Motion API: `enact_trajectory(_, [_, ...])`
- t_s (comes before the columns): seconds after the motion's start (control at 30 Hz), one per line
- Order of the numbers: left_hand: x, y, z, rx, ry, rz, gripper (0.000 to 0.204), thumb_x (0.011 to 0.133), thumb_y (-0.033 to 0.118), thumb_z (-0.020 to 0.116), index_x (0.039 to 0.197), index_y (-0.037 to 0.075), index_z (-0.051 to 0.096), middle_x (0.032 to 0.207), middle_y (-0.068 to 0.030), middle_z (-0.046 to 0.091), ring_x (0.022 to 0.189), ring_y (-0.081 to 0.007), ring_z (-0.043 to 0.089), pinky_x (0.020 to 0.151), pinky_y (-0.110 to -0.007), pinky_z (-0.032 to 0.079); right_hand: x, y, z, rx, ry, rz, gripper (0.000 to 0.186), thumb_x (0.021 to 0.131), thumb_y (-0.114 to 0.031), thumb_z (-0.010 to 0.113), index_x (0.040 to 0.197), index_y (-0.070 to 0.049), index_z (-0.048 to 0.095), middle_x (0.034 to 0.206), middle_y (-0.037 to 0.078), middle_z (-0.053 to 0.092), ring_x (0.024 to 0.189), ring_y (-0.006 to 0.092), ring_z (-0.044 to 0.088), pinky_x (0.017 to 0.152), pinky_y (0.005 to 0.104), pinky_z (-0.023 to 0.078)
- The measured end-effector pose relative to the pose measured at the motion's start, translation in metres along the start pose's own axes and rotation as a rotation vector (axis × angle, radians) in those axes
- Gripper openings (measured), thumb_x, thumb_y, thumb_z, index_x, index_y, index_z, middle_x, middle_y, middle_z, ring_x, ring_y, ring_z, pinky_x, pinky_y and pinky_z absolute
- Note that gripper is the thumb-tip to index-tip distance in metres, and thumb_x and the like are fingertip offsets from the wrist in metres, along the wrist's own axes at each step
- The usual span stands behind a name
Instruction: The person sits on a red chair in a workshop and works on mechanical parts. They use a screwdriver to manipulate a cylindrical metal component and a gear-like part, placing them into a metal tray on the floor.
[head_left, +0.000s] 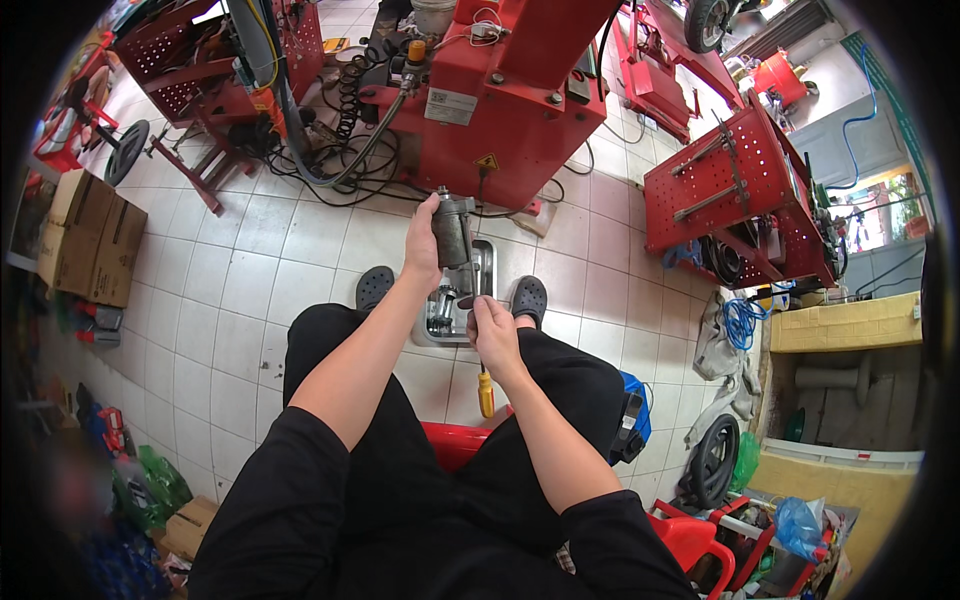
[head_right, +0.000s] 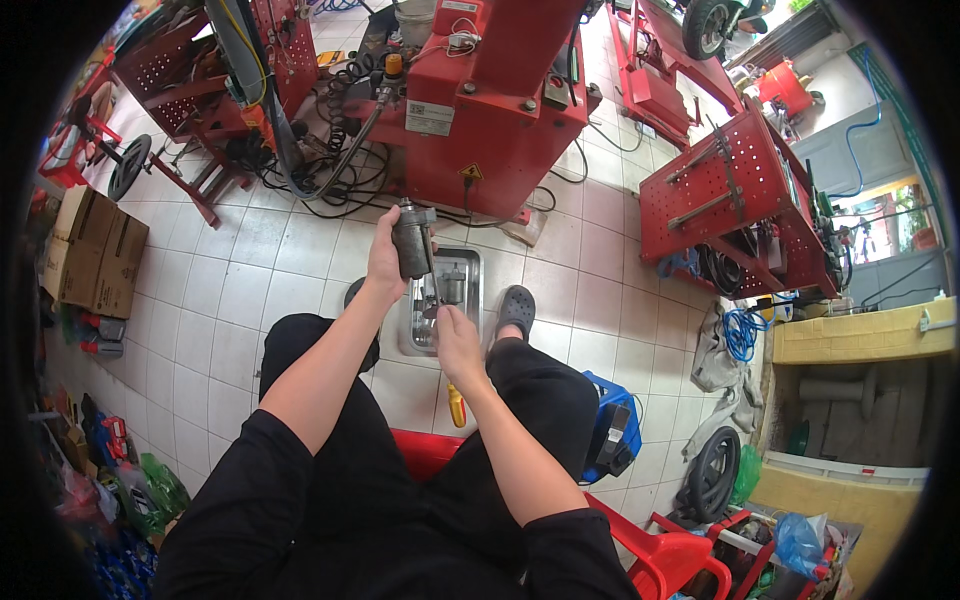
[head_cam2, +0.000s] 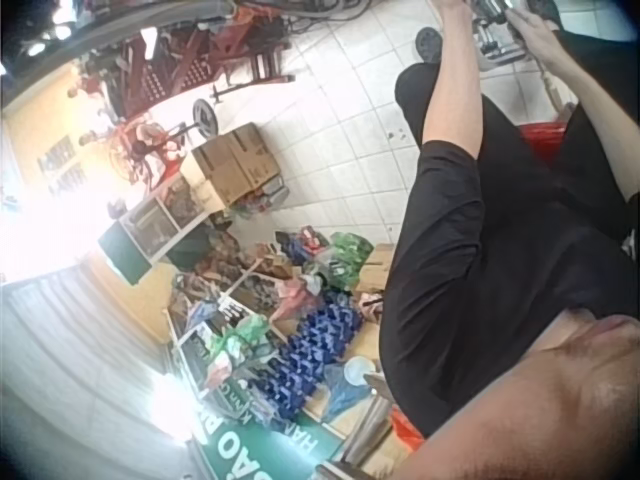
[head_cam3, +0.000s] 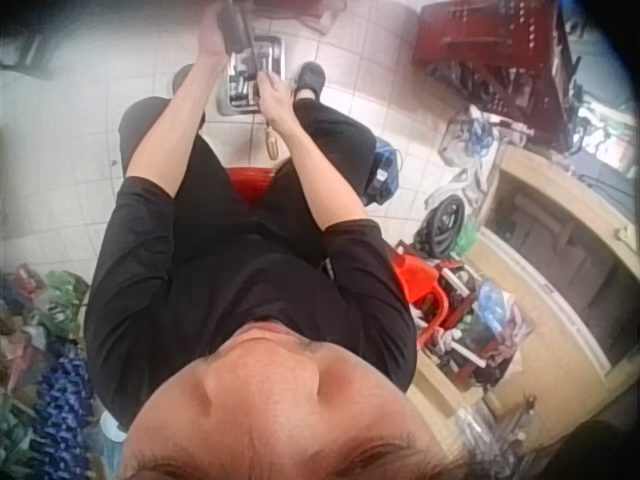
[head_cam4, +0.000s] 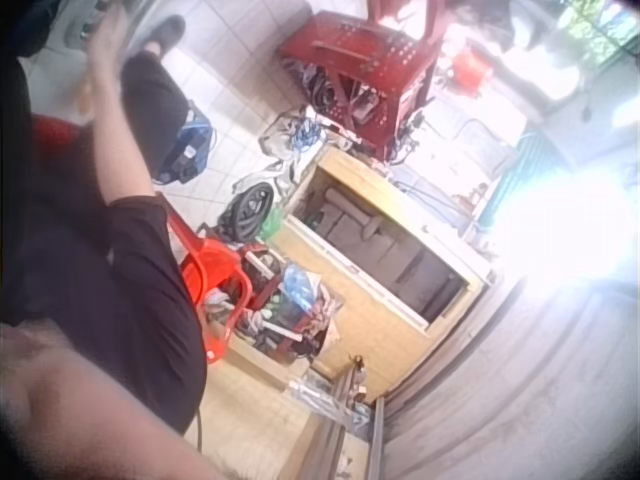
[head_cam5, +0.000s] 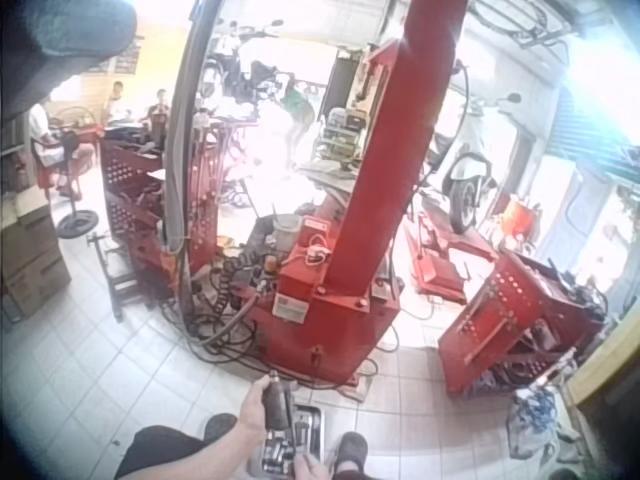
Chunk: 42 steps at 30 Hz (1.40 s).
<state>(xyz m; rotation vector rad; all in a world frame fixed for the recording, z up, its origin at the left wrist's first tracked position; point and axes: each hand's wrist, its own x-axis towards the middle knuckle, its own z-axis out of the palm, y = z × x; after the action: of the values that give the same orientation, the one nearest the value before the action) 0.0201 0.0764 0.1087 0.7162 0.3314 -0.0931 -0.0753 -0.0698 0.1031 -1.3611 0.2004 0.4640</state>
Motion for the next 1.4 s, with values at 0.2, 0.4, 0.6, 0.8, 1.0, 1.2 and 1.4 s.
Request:
enact_trajectory(0.2, [0.000, -0.001, -0.001, 0.000, 0.011, -0.014, 0.047, 0.088, 0.051, 0.047, 0.098, 0.007, 0.059, 0.079, -0.0079, 0.063, 0.067, -0.0198, 0.063, 0.060, -0.031, 0.052, -0.008, -0.020, 0.015, -0.245, 0.068, 0.038, 0.021, 0.094, -0.021, 0.052, 0.092, 0.000, 0.053, 0.066, 0.002, 0.054, 0.056, 0.0068, 0.049, 0.050, 0.0229, 0.039])
enact_trajectory(0.4, [0.000, -0.003, 0.001, -0.008, 0.002, -0.049, 0.047, 0.087, 0.051, 0.048, 0.097, 0.006, 0.059, 0.080, -0.0083, 0.063, 0.068, -0.0202, 0.063, 0.060, -0.032, 0.052, 0.004, -0.003, -0.006, 0.112, -0.016, 0.052, 0.019, 0.093, -0.019, 0.054, 0.095, 0.000, 0.052, 0.067, 0.002, 0.054, 0.056, 0.0065, 0.049, 0.050, 0.0232, 0.039])
enact_trajectory(0.6, [-0.003, -0.001, 0.002, -0.008, -0.010, -0.046, 0.047, 0.087, 0.051, 0.048, 0.096, 0.006, 0.059, 0.079, -0.0084, 0.063, 0.068, -0.0203, 0.063, 0.060, -0.032, 0.052, -0.005, -0.015, 0.011, -0.138, 0.078, 0.005, 0.020, 0.093, -0.018, 0.055, 0.098, 0.001, 0.051, 0.068, 0.002, 0.054, 0.057, 0.0062, 0.048, 0.049, 0.0230, 0.038])
enact_trajectory(0.8, [-0.005, -0.005, 0.004, 0.024, -0.036, -0.061, 0.045, 0.088, 0.051, 0.048, 0.094, 0.007, 0.058, 0.079, -0.0089, 0.064, 0.067, -0.0214, 0.063, 0.061, -0.032, 0.052, -0.001, -0.010, 0.009, -0.123, 0.109, -0.085, 0.021, 0.093, -0.018, 0.055, 0.100, 0.001, 0.050, 0.068, 0.003, 0.054, 0.057, 0.0063, 0.049, 0.050, 0.0224, 0.038])
enact_trajectory(1.0, [-0.007, -0.006, 0.006, 0.019, -0.017, -0.078, 0.044, 0.088, 0.050, 0.047, 0.095, 0.008, 0.058, 0.080, -0.0088, 0.065, 0.068, -0.0217, 0.064, 0.062, -0.032, 0.052, 0.004, 0.003, -0.001, -0.104, 0.067, 0.004, 0.021, 0.094, -0.018, 0.052, 0.103, 0.000, 0.050, 0.068, 0.002, 0.054, 0.057, 0.0068, 0.048, 0.050, 0.0223, 0.038])
enact_trajectory(1.2, [-0.009, -0.007, 0.005, 0.027, -0.021, -0.093, 0.046, 0.088, 0.050, 0.047, 0.097, 0.007, 0.059, 0.080, -0.0086, 0.065, 0.069, -0.0211, 0.063, 0.064, -0.032, 0.052, -0.006, -0.018, 0.015, -0.229, 0.142, -0.028, 0.023, 0.096, -0.022, 0.046, 0.097, 0.000, 0.053, 0.068, 0.000, 0.051, 0.056, 0.0074, 0.048, 0.050, 0.0220, 0.038])
enact_trajectory(1.4, [-0.008, -0.011, 0.007, 0.025, -0.039, -0.084, 0.047, 0.088, 0.050, 0.047, 0.098, 0.006, 0.059, 0.080, -0.0088, 0.064, 0.068, -0.0202, 0.063, 0.063, -0.031, 0.052, 0.005, 0.001, 0.001, -0.044, 0.098, -0.060, 0.019, 0.095, -0.023, 0.052, 0.093, -0.004, 0.050, 0.066, 0.001, 0.052, 0.049, 0.0059, 0.044, 0.043, 0.0205, 0.035])
